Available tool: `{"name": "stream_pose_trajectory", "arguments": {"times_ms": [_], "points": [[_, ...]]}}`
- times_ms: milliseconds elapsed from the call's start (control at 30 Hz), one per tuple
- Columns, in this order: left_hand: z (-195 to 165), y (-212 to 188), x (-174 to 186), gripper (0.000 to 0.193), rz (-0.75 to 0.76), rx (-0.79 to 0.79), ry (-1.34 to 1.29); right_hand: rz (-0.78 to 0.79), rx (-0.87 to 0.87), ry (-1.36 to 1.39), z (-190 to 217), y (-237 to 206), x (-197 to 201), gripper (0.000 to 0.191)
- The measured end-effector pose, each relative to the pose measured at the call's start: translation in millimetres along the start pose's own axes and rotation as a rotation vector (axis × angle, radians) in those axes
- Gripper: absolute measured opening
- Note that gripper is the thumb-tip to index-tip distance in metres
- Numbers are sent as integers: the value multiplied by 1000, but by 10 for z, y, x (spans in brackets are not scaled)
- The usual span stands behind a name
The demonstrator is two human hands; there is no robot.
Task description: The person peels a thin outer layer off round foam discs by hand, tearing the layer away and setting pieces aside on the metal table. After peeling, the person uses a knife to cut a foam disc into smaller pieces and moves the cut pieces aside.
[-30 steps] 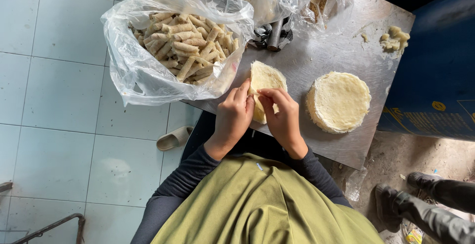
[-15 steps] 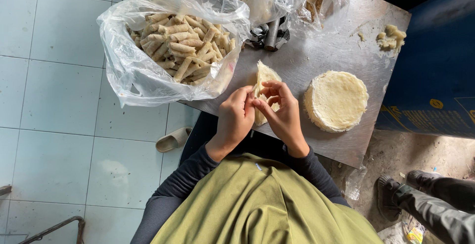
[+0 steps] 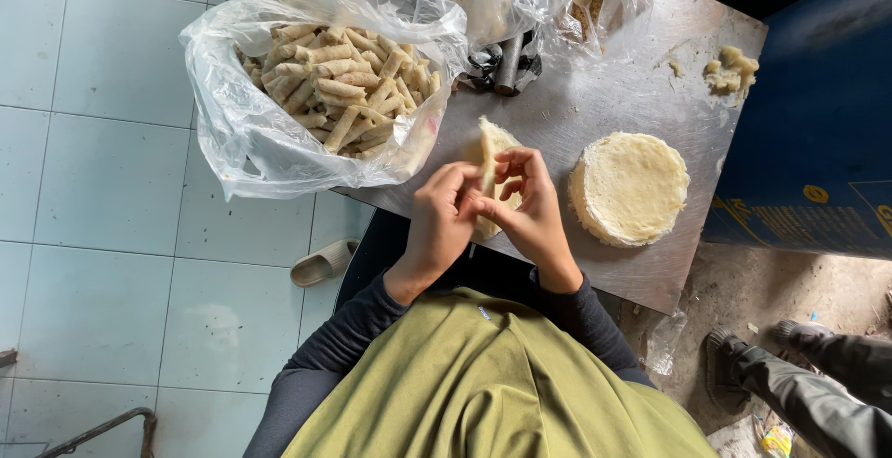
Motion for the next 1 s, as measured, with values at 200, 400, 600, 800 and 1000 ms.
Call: {"name": "stream_pose_trajectory", "arguments": {"times_ms": [200, 400, 600, 800, 1000], "points": [[271, -72, -17, 9, 7, 222, -148, -109, -212, 130, -198, -19, 103, 16], [537, -134, -152, 23, 38, 450, -644, -118, -185, 319, -203, 23, 208, 10], [238, 1, -203, 48, 129, 254, -273, -47, -187, 156, -202, -119, 123, 11], [318, 116, -84, 22, -18, 258, -202, -199, -186, 469, -252, -18, 379, 12], [203, 33, -250, 18, 16, 220, -147, -210, -171, 362, 29, -14, 335, 23]]}}
Point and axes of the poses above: each hand's wrist, its own y-axis towards the middle knuckle, its own x-axis out of the back of the hand, z = x × y, the point moved 9 cm from there along y, towards the middle knuckle, and after that the axes turned 7 degrees about -y, right-handed, at the moved point
